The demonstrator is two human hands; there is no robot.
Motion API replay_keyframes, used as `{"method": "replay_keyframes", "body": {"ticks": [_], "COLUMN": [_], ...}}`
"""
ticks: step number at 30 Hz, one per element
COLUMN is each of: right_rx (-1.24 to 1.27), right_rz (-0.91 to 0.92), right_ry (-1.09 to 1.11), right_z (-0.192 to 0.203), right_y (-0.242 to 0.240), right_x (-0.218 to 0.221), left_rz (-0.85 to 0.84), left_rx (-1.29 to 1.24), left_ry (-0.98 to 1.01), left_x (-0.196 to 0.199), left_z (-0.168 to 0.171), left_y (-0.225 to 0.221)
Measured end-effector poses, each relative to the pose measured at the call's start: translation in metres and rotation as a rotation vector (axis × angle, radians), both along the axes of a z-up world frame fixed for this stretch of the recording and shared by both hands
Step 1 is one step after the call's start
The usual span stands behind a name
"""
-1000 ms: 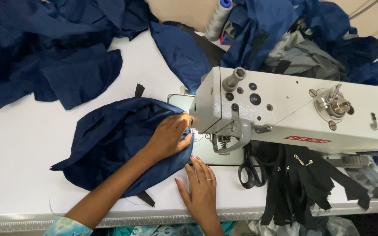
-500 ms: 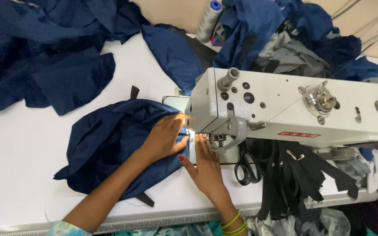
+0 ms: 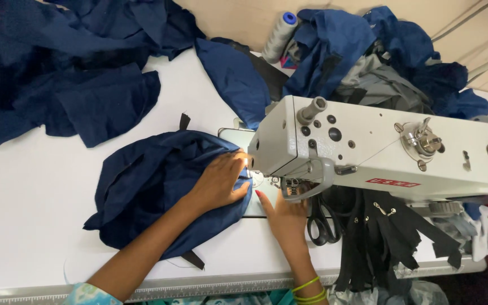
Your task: Sewing a zipper onto a piece of dark blue fabric using an industrial sewing machine.
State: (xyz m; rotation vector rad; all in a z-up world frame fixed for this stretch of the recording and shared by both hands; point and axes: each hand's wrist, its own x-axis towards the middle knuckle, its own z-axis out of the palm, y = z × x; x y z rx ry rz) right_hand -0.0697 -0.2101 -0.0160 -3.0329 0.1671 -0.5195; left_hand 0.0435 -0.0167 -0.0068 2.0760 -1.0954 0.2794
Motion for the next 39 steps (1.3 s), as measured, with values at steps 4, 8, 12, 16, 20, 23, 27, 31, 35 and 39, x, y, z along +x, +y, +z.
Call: {"method": "replay_keyframes", "body": {"ticks": [4, 8, 12, 16, 20, 23, 27, 31, 35, 39], "right_rx": [0.020, 0.086, 0.286, -0.166, -0.099, -0.126, -0.046, -0.013, 0.057, 0.121], "right_rz": [0.127, 0.092, 0.290, 0.252, -0.028, -0.048, 0.058, 0.034, 0.024, 0.027], "right_ry": [-0.202, 0.099, -0.041, -0.034, -0.115, -0.206, -0.209, -0.152, -0.177, -0.185], "right_z": [-0.014, -0.004, -0.002, -0.063, -0.071, -0.046, -0.039, -0.041, -0.048, -0.053], "right_y": [0.004, 0.011, -0.003, -0.061, -0.073, -0.054, -0.047, -0.046, -0.048, -0.048], "right_x": [0.018, 0.032, 0.020, 0.010, 0.010, 0.011, 0.011, 0.012, 0.013, 0.011], "left_rz": [0.011, -0.007, -0.014, -0.014, -0.017, -0.025, -0.035, -0.035, -0.043, -0.046], "left_rx": [0.037, 0.013, 0.000, -0.010, -0.006, -0.021, 0.035, 0.059, 0.063, 0.014], "left_ry": [-0.016, -0.020, -0.019, -0.025, -0.029, -0.028, 0.008, 0.068, 0.070, 0.046], "left_x": [0.000, 0.000, -0.001, -0.001, -0.001, 0.001, 0.001, 0.000, 0.000, -0.001], "left_z": [0.000, 0.002, 0.002, -0.004, 0.001, 0.002, 0.007, 0.013, 0.013, 0.011], "left_y": [0.000, 0.000, 0.001, 0.001, 0.002, 0.001, 0.002, 0.002, 0.002, 0.004]}}
